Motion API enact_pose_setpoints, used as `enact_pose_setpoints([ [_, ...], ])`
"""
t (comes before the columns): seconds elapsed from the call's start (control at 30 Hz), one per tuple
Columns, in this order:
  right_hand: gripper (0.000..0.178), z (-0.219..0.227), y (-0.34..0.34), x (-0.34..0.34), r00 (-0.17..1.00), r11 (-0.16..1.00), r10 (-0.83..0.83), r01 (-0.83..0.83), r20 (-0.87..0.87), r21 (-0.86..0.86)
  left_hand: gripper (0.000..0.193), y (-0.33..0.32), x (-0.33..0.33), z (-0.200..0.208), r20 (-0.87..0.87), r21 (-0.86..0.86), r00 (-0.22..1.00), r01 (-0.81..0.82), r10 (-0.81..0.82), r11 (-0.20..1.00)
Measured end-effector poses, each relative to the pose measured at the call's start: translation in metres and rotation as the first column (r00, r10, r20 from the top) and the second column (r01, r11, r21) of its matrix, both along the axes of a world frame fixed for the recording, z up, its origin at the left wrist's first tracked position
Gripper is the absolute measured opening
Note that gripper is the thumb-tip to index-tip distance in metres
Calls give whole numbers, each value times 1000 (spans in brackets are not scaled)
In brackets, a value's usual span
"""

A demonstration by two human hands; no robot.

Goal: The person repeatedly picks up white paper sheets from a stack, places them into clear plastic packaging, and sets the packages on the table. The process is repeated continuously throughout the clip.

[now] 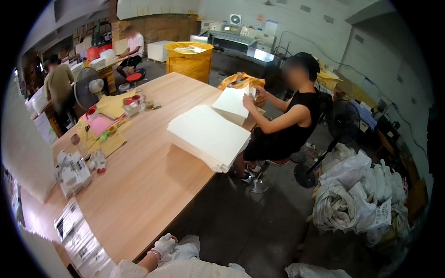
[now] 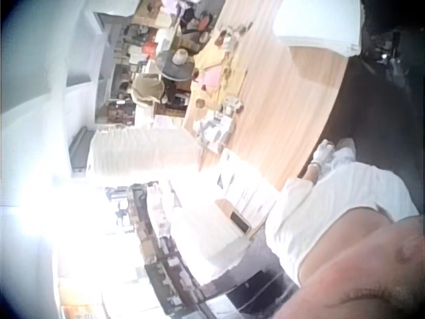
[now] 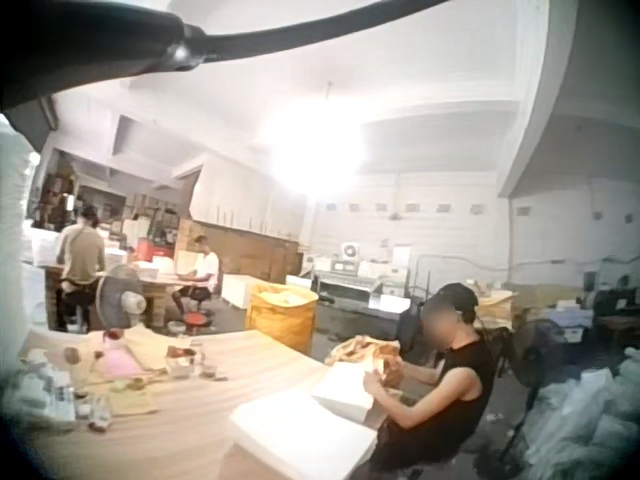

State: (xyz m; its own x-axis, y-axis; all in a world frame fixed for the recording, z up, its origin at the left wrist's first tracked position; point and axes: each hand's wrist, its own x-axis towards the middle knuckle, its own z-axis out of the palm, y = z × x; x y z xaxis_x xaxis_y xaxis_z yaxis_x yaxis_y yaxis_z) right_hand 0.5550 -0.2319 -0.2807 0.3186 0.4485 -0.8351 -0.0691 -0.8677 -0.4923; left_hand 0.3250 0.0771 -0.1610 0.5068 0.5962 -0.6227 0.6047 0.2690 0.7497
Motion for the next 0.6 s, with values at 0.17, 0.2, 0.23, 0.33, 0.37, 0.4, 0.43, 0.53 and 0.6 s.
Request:
enact_pose_setpoints([
  [0.17,37,17,44,71,994,1000,-27,28,105,-9,10,46,89,17,202,-292,958,-140,204,946],
  [0.2,37,27,55,88,989,999,-35,36,145,-7,10,59,106,37,206,-283,972,-54,116,958],
  [0.23,38,37,68,105,980,999,-38,40,194,-7,10,67,122,34,212,-346,961,-96,178,933],
  [0.33,39,79,112,174,957,965,-243,221,161,145,13,98,192,30,310,-509,884,-157,350,846],
  [0.37,32,97,133,208,937,995,78,-93,342,30,15,106,212,32,354,-548,847,-155,396,822],
  [0.4,29,113,156,243,744,898,434,-406,508,-172,18,116,221,35,372,-578,811,-179,452,797],
  [0.43,32,127,179,277,466,733,657,-576,592,-361,20,124,223,38,368,-601,781,-216,505,770],
  [0.53,42,164,251,386,329,730,326,-683,886,-15,26,139,258,44,307,-642,668,-380,678,666],
  [0.6,29,177,303,457,603,839,106,-482,791,254,28,146,280,44,310,-660,635,-392,708,641],
])
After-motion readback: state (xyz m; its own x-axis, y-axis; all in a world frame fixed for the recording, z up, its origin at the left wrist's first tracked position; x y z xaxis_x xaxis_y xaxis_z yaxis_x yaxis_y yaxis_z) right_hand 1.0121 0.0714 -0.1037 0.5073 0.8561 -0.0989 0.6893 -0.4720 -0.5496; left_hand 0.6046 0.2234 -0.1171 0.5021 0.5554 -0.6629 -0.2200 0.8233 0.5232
